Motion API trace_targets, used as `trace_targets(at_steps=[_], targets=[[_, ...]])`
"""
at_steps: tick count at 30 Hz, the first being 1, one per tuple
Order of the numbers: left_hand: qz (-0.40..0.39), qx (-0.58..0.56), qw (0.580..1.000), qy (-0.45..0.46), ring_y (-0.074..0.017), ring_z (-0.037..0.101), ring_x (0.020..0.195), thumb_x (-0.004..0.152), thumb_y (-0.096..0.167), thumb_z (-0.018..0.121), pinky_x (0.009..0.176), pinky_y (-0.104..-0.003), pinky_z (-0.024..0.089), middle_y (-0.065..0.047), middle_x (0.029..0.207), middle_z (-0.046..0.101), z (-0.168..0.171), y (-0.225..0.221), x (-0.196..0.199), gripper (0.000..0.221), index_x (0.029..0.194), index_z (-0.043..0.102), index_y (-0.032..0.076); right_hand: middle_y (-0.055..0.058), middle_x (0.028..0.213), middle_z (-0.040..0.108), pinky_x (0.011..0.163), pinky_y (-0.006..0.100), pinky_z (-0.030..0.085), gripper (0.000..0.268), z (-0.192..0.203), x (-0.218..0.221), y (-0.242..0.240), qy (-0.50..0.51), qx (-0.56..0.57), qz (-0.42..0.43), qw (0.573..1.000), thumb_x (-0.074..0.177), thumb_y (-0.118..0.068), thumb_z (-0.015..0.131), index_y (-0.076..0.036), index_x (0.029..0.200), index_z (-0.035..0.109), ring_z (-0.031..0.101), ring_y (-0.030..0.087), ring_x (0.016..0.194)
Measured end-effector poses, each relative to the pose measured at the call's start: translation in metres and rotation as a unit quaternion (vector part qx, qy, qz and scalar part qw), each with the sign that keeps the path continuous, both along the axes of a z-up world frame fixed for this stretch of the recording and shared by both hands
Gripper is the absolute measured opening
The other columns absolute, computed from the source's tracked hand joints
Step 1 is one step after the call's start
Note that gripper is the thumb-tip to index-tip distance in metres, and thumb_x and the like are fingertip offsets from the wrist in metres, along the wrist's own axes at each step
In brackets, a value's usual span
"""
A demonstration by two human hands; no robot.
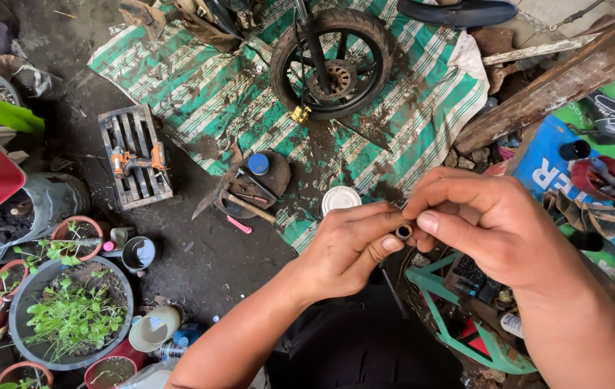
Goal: The person sits on the ground beside a motorcycle's front wheel and services the brake caliper. They use a long metal rod to press and lever the caliper, remove the old brake pads by hand, fit new pads into the caliper, and reposition the caliper against the brake disc.
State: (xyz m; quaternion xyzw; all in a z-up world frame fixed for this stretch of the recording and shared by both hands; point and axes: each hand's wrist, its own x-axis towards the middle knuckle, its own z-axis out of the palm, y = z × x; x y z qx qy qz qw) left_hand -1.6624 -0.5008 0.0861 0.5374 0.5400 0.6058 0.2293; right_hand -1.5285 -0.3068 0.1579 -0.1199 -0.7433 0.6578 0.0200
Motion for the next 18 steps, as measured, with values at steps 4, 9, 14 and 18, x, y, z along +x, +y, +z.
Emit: trace_targets(at_steps=[4,9,14,18], targets=[[0.008,-0.011,1.0,-0.005,-0.0272,0.068,0.079,0.111,0.012,0.06,0.075,-0.038,0.055,-0.012,0.107,0.072,-0.001,0.008,-0.005,0.022,0.125,0.069,-0.003,0.01,0.093,0.074,0.068,0.026,0.057,0.022,-0.022,-0.003,0.004,0.001,-0.015,-0.024,1.0,0.098,0.007,0.064,0.006,0.117,0.075,0.072,0.016,0.077],[0.118,0.08,0.983,-0.12,-0.0355,0.077,0.094,0.118,0.022,0.056,0.085,-0.051,0.063,-0.018,0.106,0.078,-0.043,0.018,-0.02,0.029,0.118,0.077,0.001,0.01,0.157,0.069,0.121,0.054,0.043,0.081,-0.163,0.009,0.001,0.04,-0.13,0.038,0.99,0.093,-0.03,0.081,-0.01,0.165,0.051,0.061,0.027,0.145],[0.198,-0.02,0.937,-0.288,-0.0121,0.056,0.074,0.119,0.025,0.052,0.062,-0.028,0.049,-0.011,0.102,0.077,-0.12,0.005,-0.04,0.033,0.123,0.075,0.001,0.013,0.072,0.078,0.072,0.039,0.057,0.028,-0.253,0.02,-0.021,-0.09,-0.045,0.022,0.995,0.112,-0.019,0.063,0.002,0.11,0.081,0.072,0.023,0.07],[0.308,-0.228,0.899,-0.212,-0.0357,0.067,0.078,0.116,0.026,0.061,0.068,-0.05,0.054,-0.032,0.104,0.077,-0.16,-0.02,-0.044,0.036,0.132,0.072,-0.004,0.024,0.076,0.079,0.069,0.045,0.057,0.035,-0.272,0.034,-0.023,-0.206,0.099,-0.033,0.973,0.108,-0.032,0.073,-0.001,0.093,0.077,0.08,0.032,0.077]])
